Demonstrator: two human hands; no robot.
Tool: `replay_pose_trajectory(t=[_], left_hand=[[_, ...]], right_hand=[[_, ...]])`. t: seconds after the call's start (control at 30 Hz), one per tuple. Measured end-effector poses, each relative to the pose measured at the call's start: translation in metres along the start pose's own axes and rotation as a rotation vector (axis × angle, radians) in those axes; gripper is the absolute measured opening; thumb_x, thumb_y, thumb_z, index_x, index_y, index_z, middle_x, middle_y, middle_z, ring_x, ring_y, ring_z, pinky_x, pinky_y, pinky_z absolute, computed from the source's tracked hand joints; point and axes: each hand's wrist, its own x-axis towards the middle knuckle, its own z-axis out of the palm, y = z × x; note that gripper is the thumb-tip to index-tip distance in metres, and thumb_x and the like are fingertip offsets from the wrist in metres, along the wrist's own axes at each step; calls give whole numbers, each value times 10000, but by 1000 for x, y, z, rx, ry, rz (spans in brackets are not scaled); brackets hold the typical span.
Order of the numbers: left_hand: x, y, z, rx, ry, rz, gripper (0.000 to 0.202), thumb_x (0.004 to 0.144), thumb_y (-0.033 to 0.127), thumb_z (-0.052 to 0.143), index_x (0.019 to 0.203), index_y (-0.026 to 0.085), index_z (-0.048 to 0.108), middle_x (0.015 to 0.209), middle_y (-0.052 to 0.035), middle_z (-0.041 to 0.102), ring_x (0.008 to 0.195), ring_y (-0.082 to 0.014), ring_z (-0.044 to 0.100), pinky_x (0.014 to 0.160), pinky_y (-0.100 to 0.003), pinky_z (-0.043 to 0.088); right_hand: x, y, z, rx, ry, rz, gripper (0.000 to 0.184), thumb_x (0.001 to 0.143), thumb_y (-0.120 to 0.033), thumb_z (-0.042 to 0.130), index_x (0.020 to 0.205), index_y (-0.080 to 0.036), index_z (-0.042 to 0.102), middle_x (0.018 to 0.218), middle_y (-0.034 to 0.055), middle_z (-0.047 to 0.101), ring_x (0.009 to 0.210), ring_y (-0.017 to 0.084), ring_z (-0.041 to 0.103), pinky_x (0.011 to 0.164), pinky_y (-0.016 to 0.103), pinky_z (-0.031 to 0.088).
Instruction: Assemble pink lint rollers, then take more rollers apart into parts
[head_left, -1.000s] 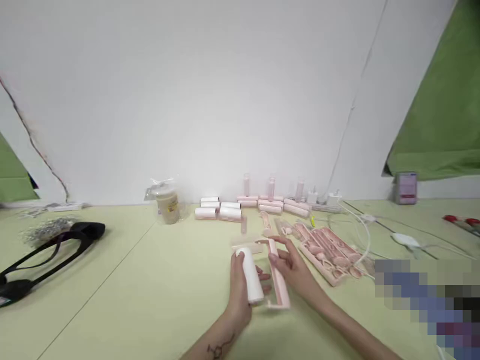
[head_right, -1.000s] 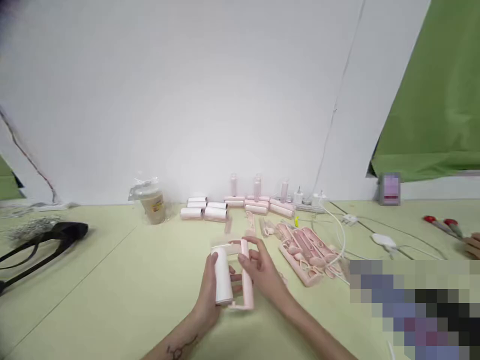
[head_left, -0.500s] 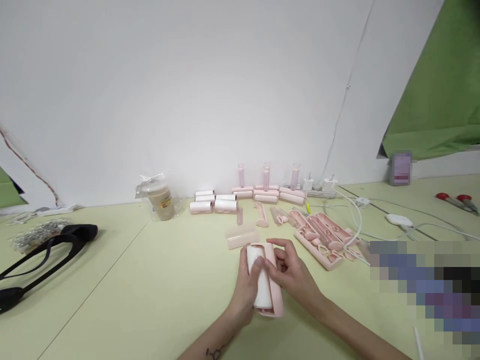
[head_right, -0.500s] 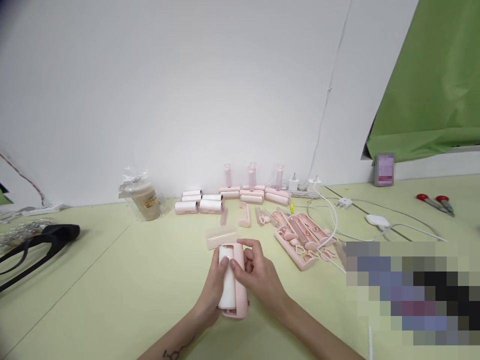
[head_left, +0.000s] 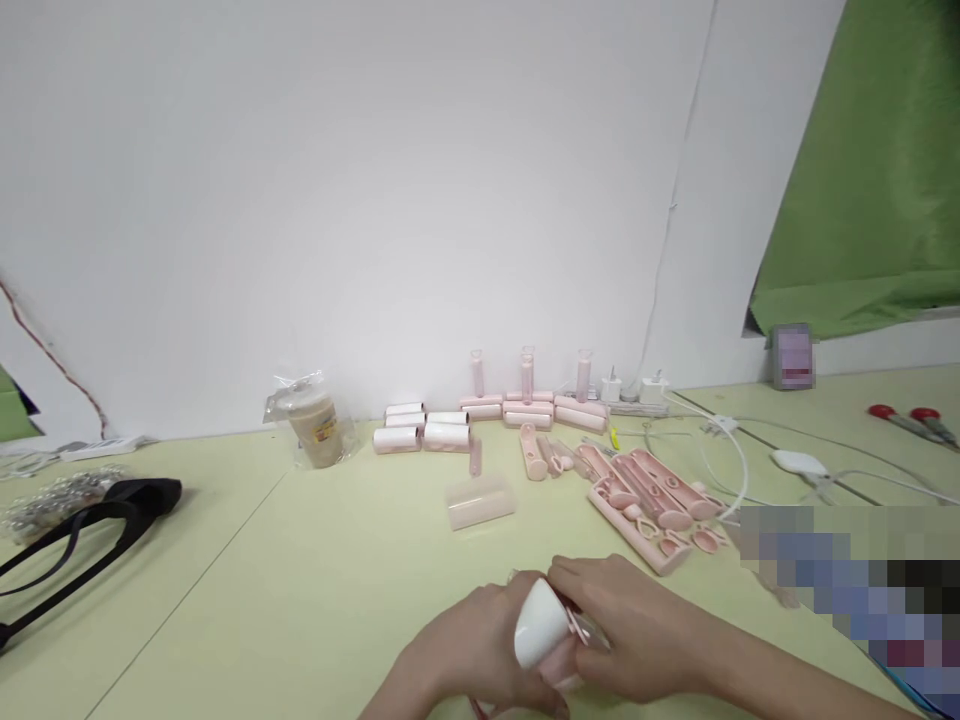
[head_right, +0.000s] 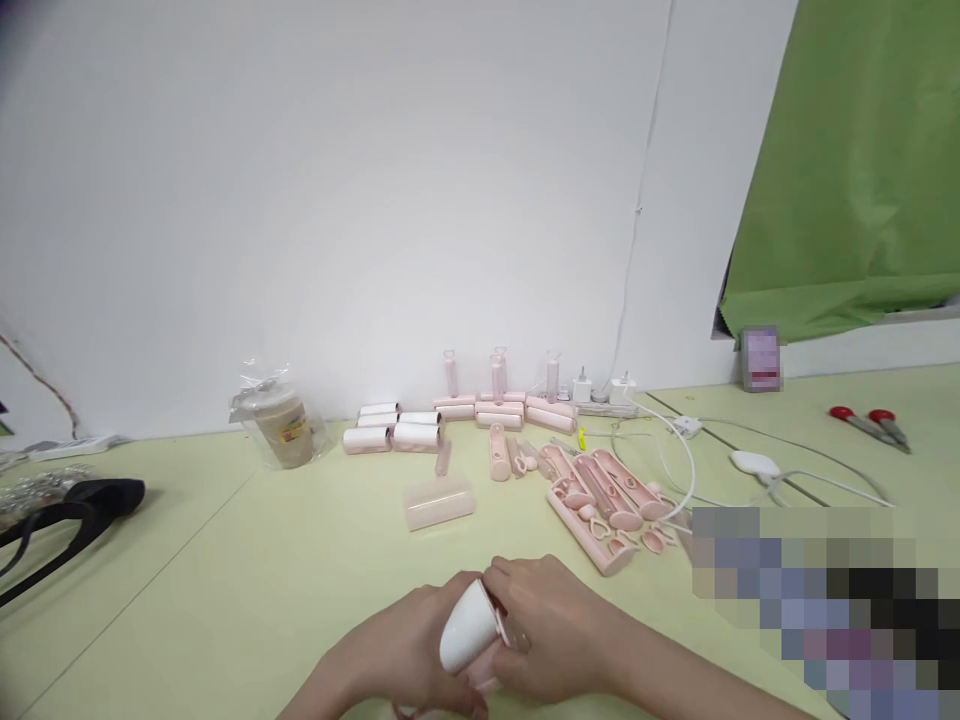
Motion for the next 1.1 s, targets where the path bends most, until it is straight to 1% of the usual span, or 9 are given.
replay_pose_trajectory(t=[0.13, 0.33, 0.53, 0.63, 0.7, 0.83, 0.93, 1.03, 1.1], left_hand=[[-3, 6, -4, 78, -39, -25, 657, 469, 439, 750, 1057, 306, 490, 942, 19, 601, 804, -222, 566, 558, -237, 368], [1, 1, -3, 49, -95, -32, 652, 476, 427, 748, 1064, 320, 487, 969, 39, 603, 799, -201, 574, 541, -222, 363], [0, 0, -10, 16, -188, 32, 590, 481, 408, 759, 1019, 320, 532, 961, 55, 628, 830, -215, 578, 613, -243, 394], [-2, -2, -16, 38, -145, 38, 546, 503, 403, 749, 1001, 303, 549, 906, 38, 634, 793, -222, 576, 602, -257, 402], [-2, -4, -18, 14, -48, 52, 518, 534, 359, 733, 1010, 292, 542, 907, 30, 623, 797, -220, 569, 611, -258, 411], [1, -4, -13, -163, 149, 113, 476, 643, 252, 628, 1093, 263, 474, 939, 12, 595, 802, -182, 557, 655, -249, 429], [3, -4, -6, -220, 225, 92, 641, 683, 234, 579, 1254, 270, 291, 916, -3, 586, 744, -164, 553, 654, -267, 435], [4, -9, -8, -261, 209, 108, 1004, 582, 256, 697, 1335, 266, 33, 1049, -49, 539, 851, -201, 551, 761, -323, 429], [7, -16, -16, -291, 293, 220, 987, 605, 339, 690, 1330, 236, 28, 1155, -89, 469, 1029, -232, 488, 911, -364, 351]], right_hand=[[-3, -4, -1, -4, -54, -52, 181, 618, -106, 436, 764, -178, 518, 782, 59, 605, 682, 198, 552, 588, 276, 370], [-4, -3, -3, 25, -116, -74, 212, 656, -99, 406, 809, -166, 537, 813, 70, 619, 718, 200, 561, 632, 283, 399], [0, 0, -2, 99, -174, -36, 136, 698, -168, 423, 730, -189, 553, 688, 15, 614, 605, 158, 546, 503, 226, 336], [0, 7, -9, 167, -228, -23, 82, 714, -261, 498, 755, -207, 544, 677, -15, 592, 587, 144, 525, 490, 219, 329], [0, 12, -9, 271, -218, 3, 170, 728, -358, 541, 817, -214, 526, 720, -18, 581, 618, 148, 523, 524, 233, 355], [8, 15, 17, 794, -16, 29, 313, 793, -463, 504, 981, -217, 452, 863, 7, 558, 763, 160, 541, 621, 264, 421], [18, 9, 43, 1166, 224, 22, 291, 801, -474, 507, 898, -207, 445, 821, 4, 533, 767, 164, 544, 646, 284, 440], [19, 6, 49, 1257, 406, 20, 286, 784, -472, 543, 850, -206, 459, 794, 2, 525, 774, 169, 532, 698, 297, 426], [15, 6, 46, 1225, 487, 30, 269, 800, -472, 525, 859, -216, 465, 801, -9, 502, 783, 157, 509, 721, 279, 409]])
